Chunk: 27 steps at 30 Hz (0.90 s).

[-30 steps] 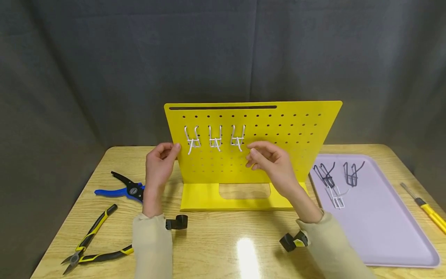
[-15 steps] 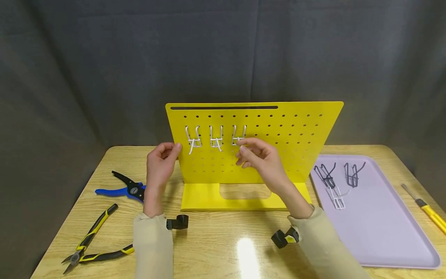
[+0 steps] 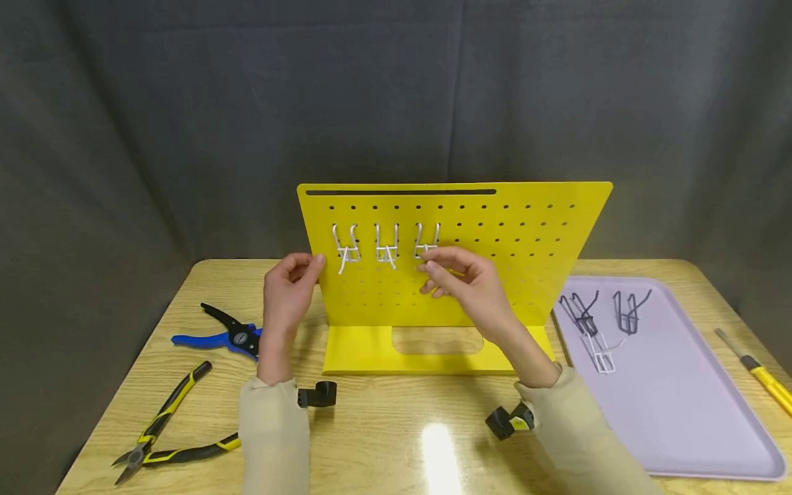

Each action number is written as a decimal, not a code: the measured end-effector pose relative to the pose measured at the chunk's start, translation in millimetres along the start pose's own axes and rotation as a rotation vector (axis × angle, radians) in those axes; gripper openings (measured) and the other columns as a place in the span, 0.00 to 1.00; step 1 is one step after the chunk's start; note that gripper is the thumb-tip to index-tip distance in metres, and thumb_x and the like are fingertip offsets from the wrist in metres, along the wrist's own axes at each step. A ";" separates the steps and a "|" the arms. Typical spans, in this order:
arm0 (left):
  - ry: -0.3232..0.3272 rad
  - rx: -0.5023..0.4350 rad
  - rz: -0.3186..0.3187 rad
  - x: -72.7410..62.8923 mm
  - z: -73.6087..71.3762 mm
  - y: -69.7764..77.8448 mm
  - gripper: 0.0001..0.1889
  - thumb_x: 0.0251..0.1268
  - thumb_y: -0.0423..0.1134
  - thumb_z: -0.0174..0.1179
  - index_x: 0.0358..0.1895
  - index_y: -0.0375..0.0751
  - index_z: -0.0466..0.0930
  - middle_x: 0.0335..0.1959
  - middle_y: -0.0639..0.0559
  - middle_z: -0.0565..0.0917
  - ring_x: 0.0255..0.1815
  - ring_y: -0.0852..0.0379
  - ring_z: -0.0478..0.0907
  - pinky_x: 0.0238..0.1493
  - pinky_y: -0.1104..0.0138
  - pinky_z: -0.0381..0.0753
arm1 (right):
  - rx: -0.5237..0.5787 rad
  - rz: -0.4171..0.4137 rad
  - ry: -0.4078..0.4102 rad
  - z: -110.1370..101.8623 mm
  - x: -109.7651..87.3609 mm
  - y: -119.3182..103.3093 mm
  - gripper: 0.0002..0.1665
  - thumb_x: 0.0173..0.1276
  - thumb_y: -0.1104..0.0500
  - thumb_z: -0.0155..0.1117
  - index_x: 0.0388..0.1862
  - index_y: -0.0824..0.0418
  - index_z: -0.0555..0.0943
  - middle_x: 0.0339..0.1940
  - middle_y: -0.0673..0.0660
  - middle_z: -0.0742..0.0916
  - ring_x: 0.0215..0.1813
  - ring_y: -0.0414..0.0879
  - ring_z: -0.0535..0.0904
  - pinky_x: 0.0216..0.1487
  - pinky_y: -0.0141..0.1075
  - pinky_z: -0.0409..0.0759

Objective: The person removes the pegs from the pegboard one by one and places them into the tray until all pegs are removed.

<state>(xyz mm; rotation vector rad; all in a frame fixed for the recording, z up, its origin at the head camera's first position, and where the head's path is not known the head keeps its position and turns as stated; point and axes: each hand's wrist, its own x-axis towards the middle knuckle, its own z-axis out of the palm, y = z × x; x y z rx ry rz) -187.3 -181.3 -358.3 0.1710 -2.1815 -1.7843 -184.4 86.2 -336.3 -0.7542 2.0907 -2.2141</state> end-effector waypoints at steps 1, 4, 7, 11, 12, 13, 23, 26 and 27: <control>0.000 0.002 -0.005 -0.1 0.0 0.1 0.16 0.69 0.44 0.59 0.45 0.30 0.79 0.36 0.46 0.79 0.38 0.53 0.76 0.45 0.68 0.77 | -0.006 0.001 0.000 -0.1 -0.1 -0.1 0.18 0.70 0.64 0.59 0.53 0.76 0.76 0.44 0.59 0.87 0.34 0.47 0.84 0.37 0.36 0.81; 0.004 0.004 -0.012 -0.1 -0.3 0.1 0.16 0.69 0.43 0.59 0.45 0.30 0.79 0.36 0.46 0.78 0.38 0.53 0.75 0.45 0.68 0.77 | -0.014 0.000 0.002 0.2 0.0 -0.6 0.17 0.70 0.64 0.59 0.52 0.76 0.76 0.44 0.60 0.86 0.34 0.47 0.83 0.37 0.36 0.81; 0.005 0.010 -0.021 -0.5 -0.5 0.3 0.16 0.69 0.44 0.58 0.45 0.30 0.79 0.36 0.46 0.78 0.39 0.52 0.75 0.44 0.70 0.77 | -0.007 -0.001 0.008 0.4 -0.7 -1.2 0.16 0.70 0.64 0.59 0.50 0.77 0.77 0.43 0.62 0.86 0.34 0.47 0.83 0.37 0.36 0.81; 0.004 0.012 -0.019 -0.4 -0.5 -0.2 0.16 0.69 0.43 0.58 0.45 0.30 0.79 0.36 0.46 0.78 0.39 0.51 0.75 0.43 0.72 0.76 | 0.009 -0.012 0.013 -0.4 -1.5 0.1 0.15 0.70 0.65 0.60 0.48 0.77 0.77 0.42 0.63 0.86 0.34 0.47 0.83 0.37 0.36 0.81; 0.003 0.012 -0.019 -0.4 -0.5 -0.4 0.16 0.69 0.43 0.58 0.45 0.30 0.79 0.36 0.46 0.78 0.39 0.51 0.75 0.42 0.72 0.76 | 0.014 -0.015 0.012 -0.8 -1.7 0.4 0.15 0.70 0.65 0.60 0.48 0.77 0.78 0.42 0.62 0.86 0.34 0.47 0.83 0.37 0.35 0.81; 0.002 0.010 -0.016 -0.2 -0.5 -0.6 0.16 0.69 0.43 0.58 0.45 0.30 0.79 0.36 0.46 0.78 0.39 0.51 0.75 0.42 0.72 0.76 | 0.017 -0.020 0.011 -1.1 -1.6 0.9 0.14 0.69 0.65 0.60 0.48 0.76 0.78 0.41 0.61 0.86 0.34 0.47 0.83 0.37 0.35 0.81; -0.009 0.009 -0.016 0.2 -1.0 0.1 0.17 0.69 0.44 0.58 0.45 0.30 0.79 0.38 0.44 0.79 0.39 0.52 0.76 0.45 0.69 0.76 | 0.021 -0.058 0.008 -1.8 -1.9 0.3 0.10 0.69 0.66 0.60 0.45 0.70 0.81 0.40 0.58 0.87 0.33 0.46 0.83 0.37 0.35 0.81; -0.009 0.012 -0.017 -0.2 -1.1 -0.5 0.17 0.69 0.44 0.58 0.45 0.30 0.79 0.38 0.44 0.79 0.39 0.53 0.76 0.44 0.70 0.76 | 0.034 -0.064 0.006 -2.9 -2.8 -0.1 0.08 0.69 0.66 0.60 0.43 0.65 0.83 0.40 0.56 0.87 0.33 0.45 0.83 0.37 0.35 0.81; -0.008 0.011 -0.019 -0.4 -1.1 -0.7 0.17 0.69 0.44 0.58 0.45 0.30 0.79 0.38 0.44 0.79 0.39 0.53 0.76 0.44 0.70 0.76 | 0.037 -0.064 0.003 -3.5 -3.2 0.1 0.07 0.69 0.65 0.60 0.43 0.63 0.84 0.39 0.54 0.87 0.33 0.45 0.83 0.37 0.36 0.81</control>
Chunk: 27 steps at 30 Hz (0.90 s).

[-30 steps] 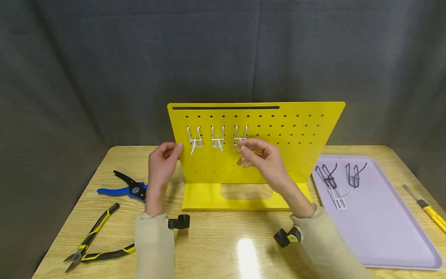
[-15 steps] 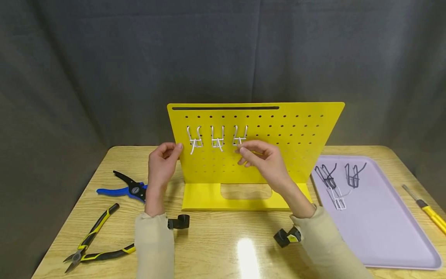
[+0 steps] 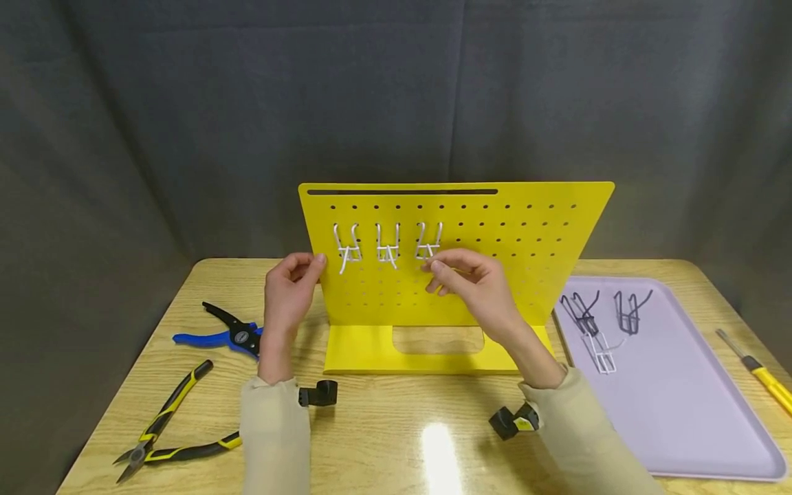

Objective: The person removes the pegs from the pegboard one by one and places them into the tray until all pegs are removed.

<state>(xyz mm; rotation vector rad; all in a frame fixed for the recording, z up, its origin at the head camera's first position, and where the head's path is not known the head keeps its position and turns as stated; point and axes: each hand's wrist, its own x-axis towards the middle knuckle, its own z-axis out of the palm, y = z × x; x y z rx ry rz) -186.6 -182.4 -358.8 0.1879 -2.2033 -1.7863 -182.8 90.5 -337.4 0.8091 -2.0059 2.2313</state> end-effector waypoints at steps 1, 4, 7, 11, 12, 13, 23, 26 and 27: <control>0.000 0.001 0.000 0.1 0.1 0.1 0.17 0.69 0.44 0.58 0.45 0.30 0.79 0.38 0.44 0.79 0.39 0.53 0.76 0.44 0.70 0.76 | 0.003 0.000 -0.002 -0.6 -0.2 0.0 0.07 0.70 0.65 0.60 0.43 0.61 0.84 0.40 0.54 0.87 0.33 0.46 0.83 0.37 0.36 0.81; -0.001 0.003 -0.003 0.3 0.2 0.5 0.17 0.69 0.44 0.58 0.45 0.30 0.78 0.38 0.44 0.79 0.40 0.52 0.76 0.44 0.71 0.76 | 0.011 0.014 -0.002 -2.8 -1.2 0.6 0.07 0.70 0.65 0.59 0.42 0.59 0.84 0.40 0.52 0.87 0.34 0.45 0.83 0.37 0.35 0.81; 0.000 0.007 -0.006 0.2 0.3 0.8 0.17 0.69 0.44 0.58 0.45 0.30 0.78 0.38 0.44 0.78 0.40 0.52 0.76 0.44 0.71 0.76 | 0.017 0.020 0.006 -4.6 -2.2 1.7 0.07 0.70 0.66 0.59 0.43 0.65 0.83 0.40 0.53 0.87 0.34 0.45 0.83 0.37 0.36 0.81; -0.001 0.002 -0.003 0.2 0.4 0.5 0.17 0.69 0.44 0.58 0.45 0.30 0.78 0.38 0.44 0.78 0.40 0.52 0.76 0.44 0.71 0.76 | -0.029 -0.015 0.010 -5.5 -3.7 2.3 0.07 0.69 0.66 0.60 0.42 0.68 0.83 0.38 0.53 0.87 0.34 0.46 0.82 0.38 0.37 0.80; -0.001 0.001 -0.003 0.2 0.4 0.3 0.17 0.69 0.44 0.58 0.45 0.30 0.78 0.37 0.45 0.78 0.40 0.51 0.76 0.44 0.71 0.76 | -0.040 -0.029 0.009 -5.6 -4.2 2.3 0.07 0.69 0.66 0.60 0.42 0.68 0.83 0.37 0.53 0.87 0.34 0.46 0.82 0.38 0.37 0.80; -0.003 -0.001 -0.004 0.2 0.8 0.1 0.17 0.69 0.44 0.58 0.45 0.30 0.78 0.37 0.45 0.78 0.40 0.51 0.76 0.44 0.70 0.76 | -0.053 -0.041 0.007 -6.3 -5.2 2.1 0.07 0.69 0.66 0.60 0.42 0.67 0.83 0.36 0.52 0.88 0.34 0.46 0.82 0.38 0.37 0.80; -0.006 0.007 0.004 0.2 1.1 1.3 0.16 0.69 0.44 0.58 0.45 0.30 0.78 0.38 0.44 0.78 0.41 0.50 0.76 0.44 0.70 0.75 | -0.092 -0.028 0.041 -25.2 -26.1 2.8 0.07 0.69 0.67 0.60 0.42 0.64 0.84 0.37 0.52 0.88 0.35 0.45 0.83 0.40 0.36 0.80; -0.002 0.008 -0.003 0.4 0.6 0.7 0.16 0.69 0.44 0.58 0.45 0.30 0.78 0.38 0.45 0.78 0.40 0.52 0.76 0.44 0.70 0.76 | -0.102 -0.025 0.064 -31.9 -32.0 1.5 0.07 0.68 0.68 0.60 0.42 0.69 0.83 0.37 0.54 0.88 0.35 0.46 0.83 0.38 0.36 0.80; -0.001 0.009 -0.004 0.6 0.6 0.4 0.16 0.69 0.44 0.58 0.45 0.30 0.78 0.38 0.45 0.78 0.40 0.53 0.76 0.44 0.70 0.76 | -0.105 -0.027 0.072 -34.1 -33.7 0.8 0.07 0.68 0.69 0.59 0.42 0.70 0.82 0.37 0.55 0.88 0.34 0.46 0.83 0.38 0.36 0.80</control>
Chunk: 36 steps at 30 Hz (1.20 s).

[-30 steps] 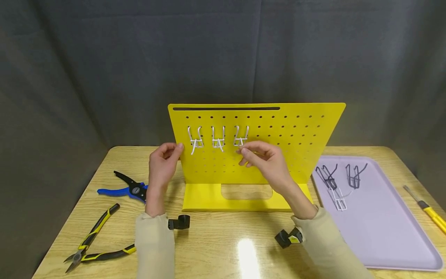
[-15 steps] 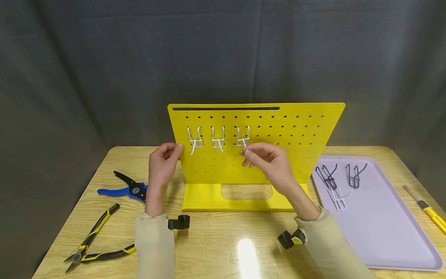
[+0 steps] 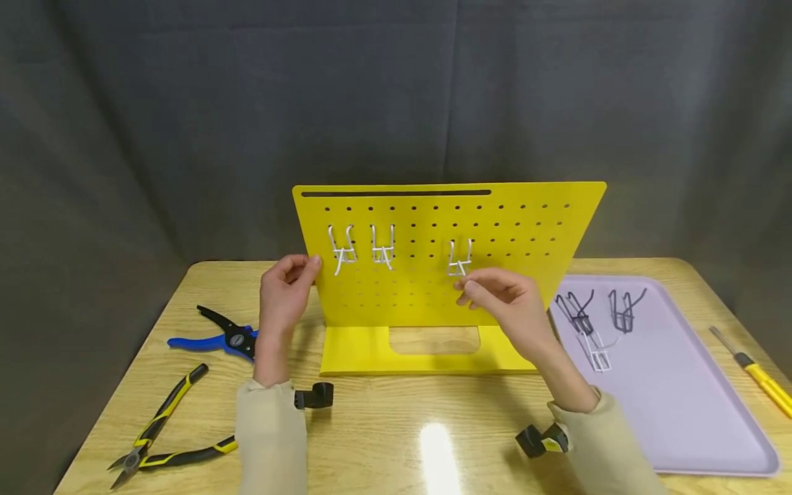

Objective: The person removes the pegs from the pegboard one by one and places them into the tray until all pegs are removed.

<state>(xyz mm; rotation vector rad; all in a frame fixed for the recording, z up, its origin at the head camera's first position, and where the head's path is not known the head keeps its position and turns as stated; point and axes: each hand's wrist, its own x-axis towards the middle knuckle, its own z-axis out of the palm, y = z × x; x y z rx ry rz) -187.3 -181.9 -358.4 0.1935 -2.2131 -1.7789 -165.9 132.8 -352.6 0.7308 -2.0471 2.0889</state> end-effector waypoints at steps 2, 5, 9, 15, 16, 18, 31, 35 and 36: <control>0.001 -0.002 0.002 0.6 -0.3 -0.4 0.16 0.69 0.44 0.58 0.45 0.30 0.78 0.37 0.46 0.78 0.39 0.54 0.75 0.44 0.70 0.76 | -0.010 -0.005 0.011 -4.6 -2.6 -1.2 0.07 0.68 0.69 0.59 0.42 0.70 0.83 0.36 0.55 0.88 0.34 0.47 0.83 0.38 0.36 0.80; 0.002 -0.001 0.005 1.1 -0.7 -1.0 0.16 0.69 0.44 0.58 0.45 0.30 0.78 0.37 0.46 0.78 0.38 0.56 0.75 0.43 0.70 0.77 | -0.030 -0.002 0.023 -11.4 -6.5 -2.8 0.07 0.68 0.69 0.59 0.41 0.70 0.82 0.35 0.55 0.88 0.33 0.46 0.83 0.37 0.36 0.81; 0.008 0.000 0.005 1.2 -1.4 -1.7 0.16 0.69 0.43 0.59 0.45 0.30 0.78 0.36 0.47 0.78 0.37 0.57 0.75 0.42 0.72 0.76 | -0.045 0.007 0.050 -19.4 -11.4 -4.7 0.07 0.68 0.70 0.58 0.41 0.71 0.82 0.36 0.53 0.88 0.34 0.45 0.83 0.38 0.35 0.81; 0.003 -0.012 0.013 1.3 -0.3 -0.6 0.16 0.68 0.42 0.59 0.45 0.29 0.78 0.36 0.46 0.78 0.39 0.51 0.75 0.41 0.73 0.76 | -0.018 -0.008 0.089 -32.8 -19.4 -8.1 0.08 0.69 0.71 0.56 0.42 0.72 0.82 0.38 0.55 0.88 0.34 0.45 0.83 0.38 0.33 0.81; 0.002 -0.015 0.011 1.2 -0.2 -0.3 0.16 0.68 0.42 0.59 0.45 0.29 0.78 0.36 0.46 0.78 0.40 0.50 0.75 0.42 0.73 0.76 | -0.023 -0.010 0.082 -35.8 -21.1 -8.4 0.08 0.69 0.72 0.56 0.42 0.72 0.82 0.38 0.54 0.88 0.35 0.45 0.83 0.38 0.32 0.81; 0.003 -0.017 0.006 0.8 -0.3 0.1 0.16 0.69 0.42 0.59 0.45 0.29 0.78 0.36 0.46 0.78 0.41 0.48 0.75 0.42 0.73 0.75 | -0.025 -0.015 0.075 -41.4 -24.9 -8.5 0.08 0.69 0.72 0.56 0.42 0.72 0.82 0.38 0.54 0.88 0.35 0.45 0.83 0.38 0.32 0.81; 0.004 -0.007 0.003 0.3 -0.7 -0.7 0.16 0.68 0.44 0.59 0.44 0.31 0.78 0.35 0.49 0.78 0.40 0.47 0.76 0.41 0.71 0.75 | -0.024 -0.006 0.104 -94.1 -49.3 -12.9 0.10 0.69 0.75 0.53 0.44 0.73 0.81 0.38 0.52 0.88 0.36 0.42 0.85 0.39 0.30 0.82; 0.001 -0.004 -0.002 0.2 -0.8 -1.2 0.16 0.68 0.44 0.59 0.45 0.31 0.78 0.36 0.47 0.78 0.39 0.51 0.75 0.42 0.71 0.75 | -0.006 0.013 0.124 -110.2 -56.7 -15.0 0.11 0.69 0.75 0.52 0.45 0.73 0.81 0.39 0.53 0.88 0.36 0.43 0.85 0.40 0.30 0.82; 0.000 -0.004 0.000 0.3 -0.7 -1.2 0.16 0.68 0.44 0.59 0.45 0.31 0.78 0.36 0.46 0.78 0.39 0.51 0.75 0.42 0.71 0.75 | -0.007 0.024 0.135 -114.0 -58.9 -15.3 0.12 0.69 0.75 0.52 0.45 0.73 0.81 0.39 0.53 0.88 0.36 0.43 0.85 0.41 0.30 0.81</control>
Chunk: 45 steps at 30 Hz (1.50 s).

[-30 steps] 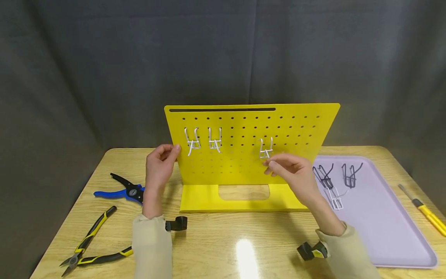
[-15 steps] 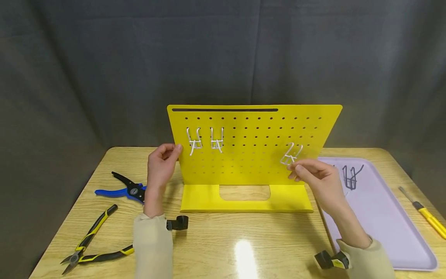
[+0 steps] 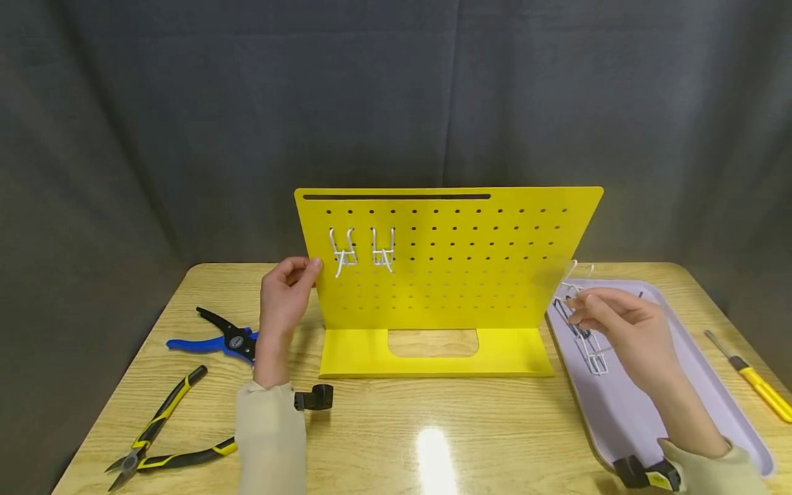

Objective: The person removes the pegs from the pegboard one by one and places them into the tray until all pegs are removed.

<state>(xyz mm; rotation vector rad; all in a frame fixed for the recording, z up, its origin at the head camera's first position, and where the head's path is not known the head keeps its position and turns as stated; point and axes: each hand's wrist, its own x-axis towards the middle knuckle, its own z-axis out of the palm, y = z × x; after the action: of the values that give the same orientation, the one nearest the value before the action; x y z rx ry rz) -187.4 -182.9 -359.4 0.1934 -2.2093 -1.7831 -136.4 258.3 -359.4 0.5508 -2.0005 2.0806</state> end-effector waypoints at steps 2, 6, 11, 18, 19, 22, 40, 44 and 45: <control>-0.002 -0.003 0.002 -0.2 0.0 -0.2 0.16 0.69 0.44 0.59 0.45 0.30 0.78 0.37 0.45 0.78 0.40 0.50 0.75 0.42 0.71 0.75 | 0.001 0.028 0.023 -8.0 -3.5 0.2 0.13 0.70 0.75 0.52 0.46 0.71 0.82 0.39 0.52 0.88 0.36 0.42 0.85 0.41 0.29 0.81; -0.003 -0.002 -0.004 -0.7 0.3 -0.4 0.17 0.69 0.44 0.59 0.45 0.30 0.78 0.37 0.44 0.78 0.42 0.47 0.76 0.42 0.72 0.75 | -0.005 0.096 0.072 -23.0 -9.7 2.4 0.12 0.70 0.73 0.53 0.46 0.69 0.83 0.38 0.52 0.88 0.36 0.42 0.85 0.41 0.29 0.81; -0.002 -0.001 -0.012 -0.8 0.3 -0.7 0.17 0.69 0.44 0.58 0.45 0.30 0.78 0.38 0.44 0.78 0.42 0.46 0.76 0.43 0.71 0.75 | -0.015 0.166 0.132 -43.1 -18.9 7.4 0.11 0.69 0.70 0.57 0.46 0.67 0.84 0.37 0.51 0.89 0.34 0.41 0.86 0.38 0.29 0.82; -0.007 -0.014 0.001 -0.6 0.0 -0.5 0.16 0.69 0.44 0.58 0.45 0.30 0.78 0.37 0.45 0.78 0.44 0.41 0.75 0.44 0.70 0.75 | -0.102 0.255 0.170 -74.0 -34.0 11.2 0.12 0.71 0.65 0.58 0.49 0.62 0.84 0.38 0.49 0.89 0.35 0.40 0.86 0.38 0.28 0.81; -0.006 -0.012 0.001 -0.6 0.0 -0.4 0.16 0.69 0.44 0.58 0.45 0.30 0.78 0.37 0.45 0.78 0.44 0.41 0.75 0.43 0.70 0.75 | -0.098 0.261 0.169 -77.8 -35.8 11.9 0.12 0.71 0.65 0.58 0.49 0.61 0.84 0.38 0.49 0.89 0.35 0.40 0.86 0.38 0.28 0.81; -0.003 -0.012 0.003 -0.2 -0.3 -0.5 0.16 0.69 0.44 0.58 0.45 0.30 0.78 0.36 0.45 0.78 0.43 0.42 0.75 0.43 0.70 0.74 | -0.064 0.273 0.174 -87.2 -40.1 14.5 0.12 0.71 0.66 0.57 0.47 0.58 0.85 0.36 0.50 0.89 0.34 0.40 0.86 0.38 0.28 0.81; 0.003 0.000 -0.015 -1.7 -1.7 -0.1 0.17 0.69 0.44 0.58 0.45 0.31 0.78 0.38 0.45 0.78 0.40 0.51 0.75 0.44 0.70 0.75 | -0.197 0.425 0.084 -118.7 -56.6 40.3 0.13 0.73 0.62 0.55 0.42 0.49 0.86 0.34 0.47 0.89 0.34 0.40 0.86 0.36 0.28 0.81; -0.008 -0.004 -0.011 -1.3 -0.5 0.7 0.17 0.69 0.44 0.58 0.46 0.30 0.78 0.38 0.43 0.78 0.43 0.43 0.75 0.45 0.69 0.75 | -0.195 0.460 0.059 -121.9 -57.6 44.2 0.14 0.74 0.62 0.55 0.42 0.47 0.86 0.34 0.48 0.89 0.35 0.41 0.86 0.36 0.29 0.82; -0.011 -0.005 -0.010 -1.2 -0.2 1.0 0.17 0.69 0.45 0.58 0.46 0.30 0.78 0.39 0.43 0.78 0.44 0.42 0.74 0.45 0.69 0.75 | -0.182 0.462 0.058 -122.3 -57.6 45.2 0.14 0.74 0.63 0.55 0.41 0.47 0.85 0.34 0.48 0.89 0.35 0.41 0.86 0.36 0.30 0.82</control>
<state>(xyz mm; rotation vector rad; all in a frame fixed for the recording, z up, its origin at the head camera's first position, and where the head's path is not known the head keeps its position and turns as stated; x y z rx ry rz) -186.1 -182.6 -358.6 0.1945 -2.2149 -1.7992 -117.2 383.2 -425.5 -0.0112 -2.4270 2.0768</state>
